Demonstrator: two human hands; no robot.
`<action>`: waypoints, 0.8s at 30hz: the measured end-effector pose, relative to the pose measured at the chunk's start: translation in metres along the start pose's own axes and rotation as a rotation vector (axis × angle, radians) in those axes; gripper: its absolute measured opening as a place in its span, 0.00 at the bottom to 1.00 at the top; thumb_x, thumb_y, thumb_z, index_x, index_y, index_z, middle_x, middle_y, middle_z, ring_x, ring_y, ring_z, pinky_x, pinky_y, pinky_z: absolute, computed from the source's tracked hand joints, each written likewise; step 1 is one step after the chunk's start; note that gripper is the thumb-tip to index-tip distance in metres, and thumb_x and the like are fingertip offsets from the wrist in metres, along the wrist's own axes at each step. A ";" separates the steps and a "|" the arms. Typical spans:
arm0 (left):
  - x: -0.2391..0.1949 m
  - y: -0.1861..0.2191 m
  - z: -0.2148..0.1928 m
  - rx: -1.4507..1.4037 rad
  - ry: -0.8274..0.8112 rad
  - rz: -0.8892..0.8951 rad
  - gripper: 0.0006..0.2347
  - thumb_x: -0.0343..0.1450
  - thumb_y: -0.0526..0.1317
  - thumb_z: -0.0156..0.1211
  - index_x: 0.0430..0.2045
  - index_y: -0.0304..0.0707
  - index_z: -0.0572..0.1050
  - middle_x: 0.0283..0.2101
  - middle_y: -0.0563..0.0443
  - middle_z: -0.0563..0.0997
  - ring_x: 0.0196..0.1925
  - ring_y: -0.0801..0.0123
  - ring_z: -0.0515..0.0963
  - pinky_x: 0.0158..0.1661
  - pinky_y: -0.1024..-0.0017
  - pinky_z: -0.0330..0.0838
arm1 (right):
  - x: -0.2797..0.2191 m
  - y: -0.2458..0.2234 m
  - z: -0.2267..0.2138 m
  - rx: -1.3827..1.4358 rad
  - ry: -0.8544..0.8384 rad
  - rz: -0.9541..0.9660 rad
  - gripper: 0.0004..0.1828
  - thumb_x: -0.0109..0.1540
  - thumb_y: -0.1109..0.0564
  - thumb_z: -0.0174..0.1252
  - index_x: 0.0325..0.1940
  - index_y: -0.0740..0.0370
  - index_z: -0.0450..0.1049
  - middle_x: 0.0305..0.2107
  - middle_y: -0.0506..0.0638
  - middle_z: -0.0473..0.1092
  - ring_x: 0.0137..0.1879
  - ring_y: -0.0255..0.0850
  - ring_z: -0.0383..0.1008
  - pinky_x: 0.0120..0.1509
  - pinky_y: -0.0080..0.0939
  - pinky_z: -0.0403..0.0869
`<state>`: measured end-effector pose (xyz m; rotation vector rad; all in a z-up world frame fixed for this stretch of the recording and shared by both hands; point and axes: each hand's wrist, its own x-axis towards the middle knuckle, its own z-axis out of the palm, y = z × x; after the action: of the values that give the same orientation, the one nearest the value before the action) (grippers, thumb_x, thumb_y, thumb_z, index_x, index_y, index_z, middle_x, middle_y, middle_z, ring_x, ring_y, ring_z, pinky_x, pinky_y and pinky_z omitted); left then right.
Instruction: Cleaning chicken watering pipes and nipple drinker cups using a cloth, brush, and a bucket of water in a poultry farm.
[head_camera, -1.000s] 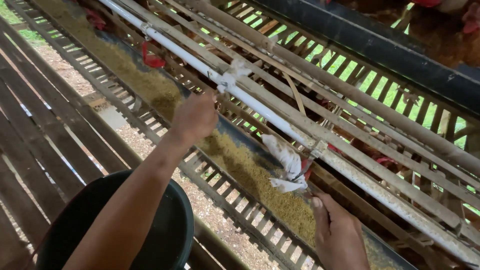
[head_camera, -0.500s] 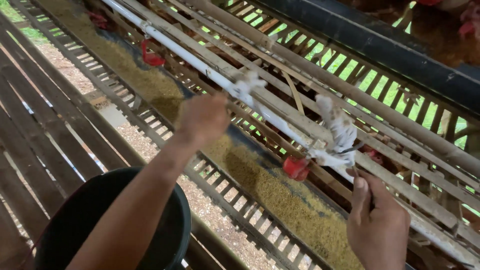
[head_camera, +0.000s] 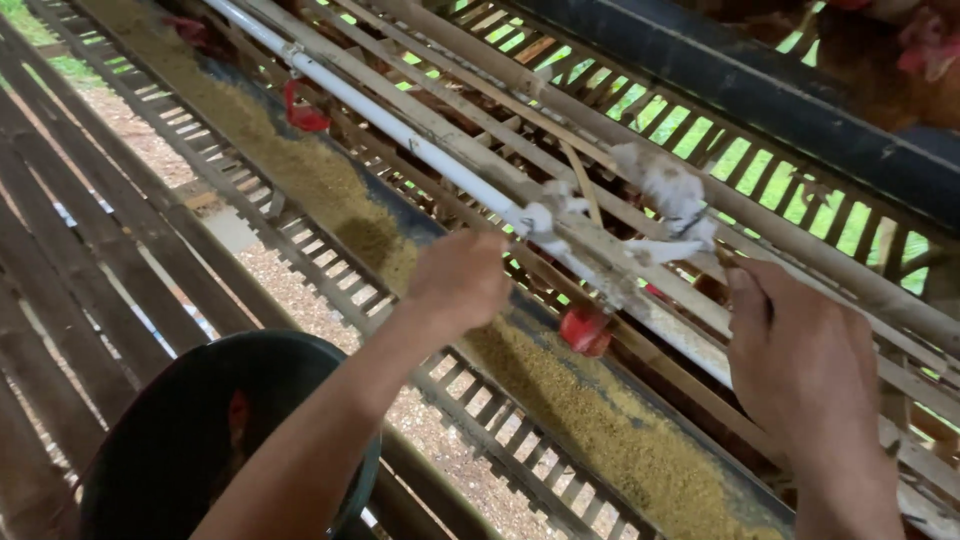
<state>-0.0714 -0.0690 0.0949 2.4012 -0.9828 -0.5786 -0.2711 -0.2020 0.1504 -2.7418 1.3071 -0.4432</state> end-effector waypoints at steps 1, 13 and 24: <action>0.001 0.000 0.004 0.000 -0.004 0.005 0.17 0.77 0.31 0.51 0.62 0.39 0.69 0.26 0.54 0.73 0.16 0.78 0.64 0.14 0.85 0.54 | 0.006 -0.005 -0.005 -0.003 0.001 0.006 0.19 0.78 0.49 0.43 0.44 0.59 0.77 0.21 0.55 0.71 0.23 0.48 0.64 0.31 0.48 0.60; 0.010 -0.020 0.042 0.010 0.027 0.148 0.14 0.72 0.39 0.52 0.47 0.29 0.76 0.39 0.35 0.82 0.37 0.43 0.85 0.37 0.54 0.80 | 0.101 -0.069 0.013 -0.167 -0.198 -0.298 0.15 0.72 0.57 0.42 0.49 0.59 0.75 0.31 0.60 0.77 0.35 0.59 0.77 0.40 0.59 0.76; 0.019 -0.082 0.057 -0.193 0.171 -0.036 0.19 0.77 0.43 0.34 0.52 0.35 0.73 0.46 0.25 0.78 0.52 0.27 0.79 0.48 0.44 0.75 | 0.194 -0.121 0.112 0.072 -0.267 -0.554 0.16 0.68 0.59 0.49 0.42 0.70 0.81 0.27 0.60 0.75 0.36 0.59 0.79 0.43 0.62 0.77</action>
<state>-0.0462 -0.0467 -0.0008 2.2581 -0.7767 -0.4498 -0.0324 -0.2812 0.1097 -2.9384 0.4545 -0.1340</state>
